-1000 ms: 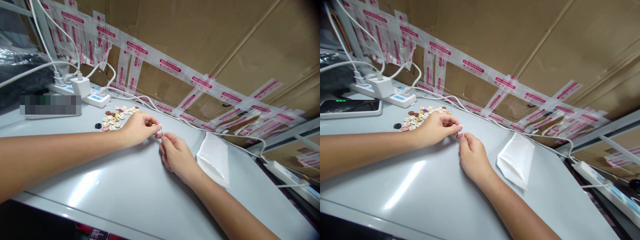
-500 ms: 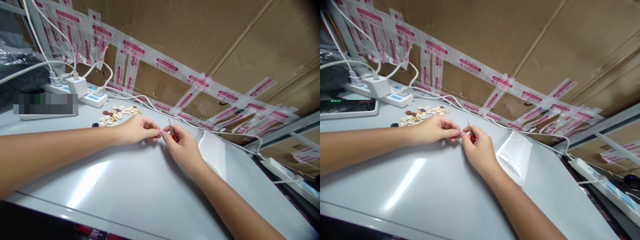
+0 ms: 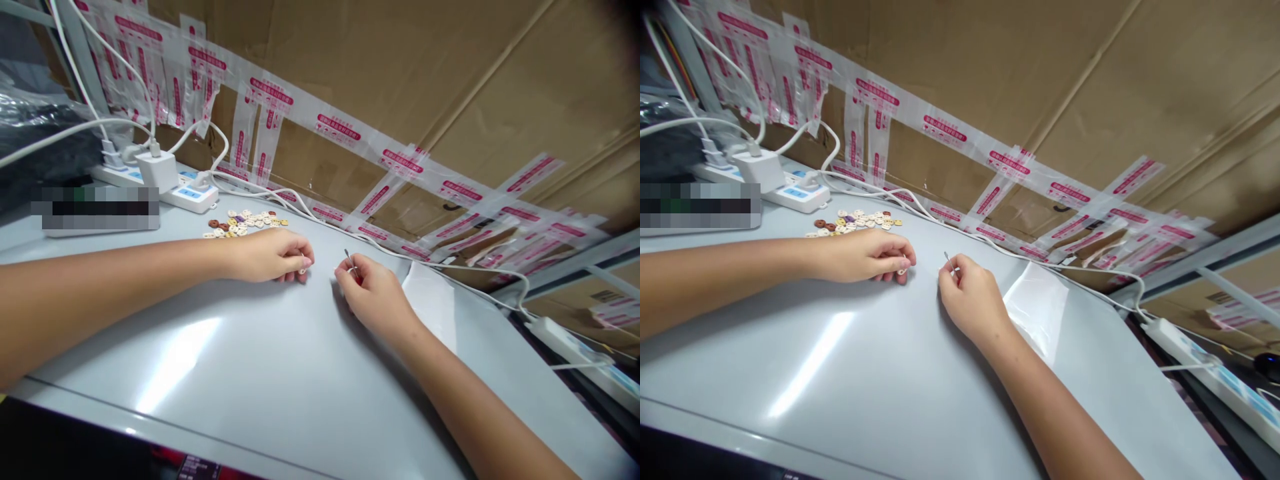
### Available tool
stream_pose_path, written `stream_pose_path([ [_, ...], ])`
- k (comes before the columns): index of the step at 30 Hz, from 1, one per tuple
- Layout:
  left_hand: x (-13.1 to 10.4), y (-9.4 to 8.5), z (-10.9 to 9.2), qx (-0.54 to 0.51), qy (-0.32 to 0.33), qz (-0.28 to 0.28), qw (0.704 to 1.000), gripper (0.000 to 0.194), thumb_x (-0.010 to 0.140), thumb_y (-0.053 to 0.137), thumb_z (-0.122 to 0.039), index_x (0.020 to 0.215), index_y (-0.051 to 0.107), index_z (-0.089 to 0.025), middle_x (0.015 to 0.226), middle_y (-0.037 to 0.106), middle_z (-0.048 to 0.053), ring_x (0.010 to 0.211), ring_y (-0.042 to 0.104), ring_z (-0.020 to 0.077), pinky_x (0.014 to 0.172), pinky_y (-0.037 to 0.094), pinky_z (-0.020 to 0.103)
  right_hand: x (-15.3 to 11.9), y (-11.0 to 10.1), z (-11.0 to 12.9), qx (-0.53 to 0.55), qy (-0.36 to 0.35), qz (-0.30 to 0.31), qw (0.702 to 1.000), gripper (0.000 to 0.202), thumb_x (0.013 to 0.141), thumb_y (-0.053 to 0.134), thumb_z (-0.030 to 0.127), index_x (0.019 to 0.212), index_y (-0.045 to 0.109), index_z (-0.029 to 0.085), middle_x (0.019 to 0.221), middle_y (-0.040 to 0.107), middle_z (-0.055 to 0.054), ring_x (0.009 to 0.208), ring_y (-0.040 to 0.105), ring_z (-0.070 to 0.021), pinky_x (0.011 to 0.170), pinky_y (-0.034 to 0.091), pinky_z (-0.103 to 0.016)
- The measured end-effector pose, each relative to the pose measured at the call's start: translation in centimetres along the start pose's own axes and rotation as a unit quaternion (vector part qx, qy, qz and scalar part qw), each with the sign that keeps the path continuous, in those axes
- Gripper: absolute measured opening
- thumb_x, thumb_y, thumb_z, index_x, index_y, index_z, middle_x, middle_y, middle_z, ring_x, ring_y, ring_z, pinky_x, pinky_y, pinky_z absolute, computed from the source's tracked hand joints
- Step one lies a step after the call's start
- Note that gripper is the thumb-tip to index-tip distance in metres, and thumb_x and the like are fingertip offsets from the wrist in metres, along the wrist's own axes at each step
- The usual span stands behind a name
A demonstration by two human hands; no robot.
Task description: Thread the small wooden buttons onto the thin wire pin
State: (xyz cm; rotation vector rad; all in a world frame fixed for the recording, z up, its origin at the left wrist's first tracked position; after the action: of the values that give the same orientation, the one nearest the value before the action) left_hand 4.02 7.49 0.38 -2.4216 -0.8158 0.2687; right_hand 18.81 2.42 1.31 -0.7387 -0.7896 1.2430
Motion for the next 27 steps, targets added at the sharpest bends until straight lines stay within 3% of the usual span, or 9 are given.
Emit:
stream_pose_path([
  [5, -0.4, -0.6, -0.7, 0.146, 0.035, 0.004, 0.989, 0.021, 0.095, 0.047, -0.030, 0.098, 0.066, -0.022, 0.086, 0.074, 0.001, 0.073, 0.063, 0.0135, 0.068, 0.041, 0.024, 0.3, -1.1, -0.6, -0.020, -0.004, -0.031, 0.999, 0.016, 0.091, 0.050, 0.037, 0.085, 0.056, 0.024, 0.062, 0.061, 0.002, 0.056, 0.054, -0.0170, 0.061, 0.034, -0.030],
  [9, -0.6, -0.8, -0.7, 0.249, 0.040, 0.004, 0.968, 0.025, 0.094, 0.042, -0.028, 0.099, 0.066, -0.024, 0.088, 0.072, 0.003, 0.075, 0.062, 0.0169, 0.069, 0.039, 0.027, 0.5, -2.3, 0.1, -0.120, -0.076, -0.096, 0.985, 0.013, 0.090, 0.047, 0.030, 0.087, 0.056, 0.021, 0.078, 0.067, -0.004, 0.063, 0.054, -0.0179, 0.065, 0.034, -0.031],
  [12, -0.7, -0.9, -0.5, 0.311, 0.026, 0.006, 0.950, 0.026, 0.086, 0.047, -0.020, 0.103, 0.066, -0.024, 0.090, 0.069, 0.005, 0.072, 0.059, 0.0178, 0.063, 0.036, 0.028, 0.8, -2.2, 0.2, -0.190, -0.073, -0.096, 0.974, 0.016, 0.093, 0.045, 0.029, 0.094, 0.058, 0.021, 0.075, 0.065, -0.005, 0.063, 0.051, -0.0193, 0.063, 0.030, -0.031],
  [18, -0.8, -0.3, -0.1, 0.360, 0.019, 0.035, 0.932, 0.032, 0.084, 0.045, -0.016, 0.108, 0.063, -0.027, 0.091, 0.067, 0.007, 0.071, 0.057, 0.0192, 0.060, 0.033, 0.029, 1.0, -1.6, 0.0, -0.273, -0.038, -0.063, 0.959, 0.018, 0.097, 0.042, 0.028, 0.102, 0.058, 0.022, 0.077, 0.066, -0.006, 0.065, 0.051, -0.0203, 0.059, 0.024, -0.031],
  [23, -0.6, -0.1, -0.1, 0.367, 0.021, 0.033, 0.929, 0.022, 0.087, 0.045, -0.018, 0.100, 0.062, -0.026, 0.088, 0.068, 0.008, 0.067, 0.053, 0.0197, 0.059, 0.028, 0.030, 0.7, -1.1, 0.5, -0.292, -0.092, -0.078, 0.949, 0.017, 0.097, 0.043, 0.025, 0.101, 0.059, 0.022, 0.104, 0.065, -0.008, 0.077, 0.057, -0.0209, 0.059, 0.028, -0.031],
  [27, -0.6, -0.9, -0.1, 0.372, 0.012, 0.007, 0.928, 0.017, 0.092, 0.047, -0.029, 0.091, 0.063, -0.023, 0.070, 0.062, 0.006, 0.054, 0.040, 0.0157, 0.057, 0.023, 0.032, 0.3, -1.0, 1.5, -0.260, -0.171, -0.113, 0.944, 0.016, 0.096, 0.044, 0.023, 0.096, 0.059, 0.018, 0.104, 0.062, -0.012, 0.092, 0.058, -0.0248, 0.072, 0.039, -0.034],
])
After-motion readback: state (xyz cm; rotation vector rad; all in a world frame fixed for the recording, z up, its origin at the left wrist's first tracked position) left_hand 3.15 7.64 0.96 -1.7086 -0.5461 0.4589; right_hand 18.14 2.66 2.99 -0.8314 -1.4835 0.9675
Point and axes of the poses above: each hand's wrist, its own x-axis towards the middle knuckle, its own y-axis out of the palm, z = x × y, the point moved 9 cm from there along x, towards the middle knuckle
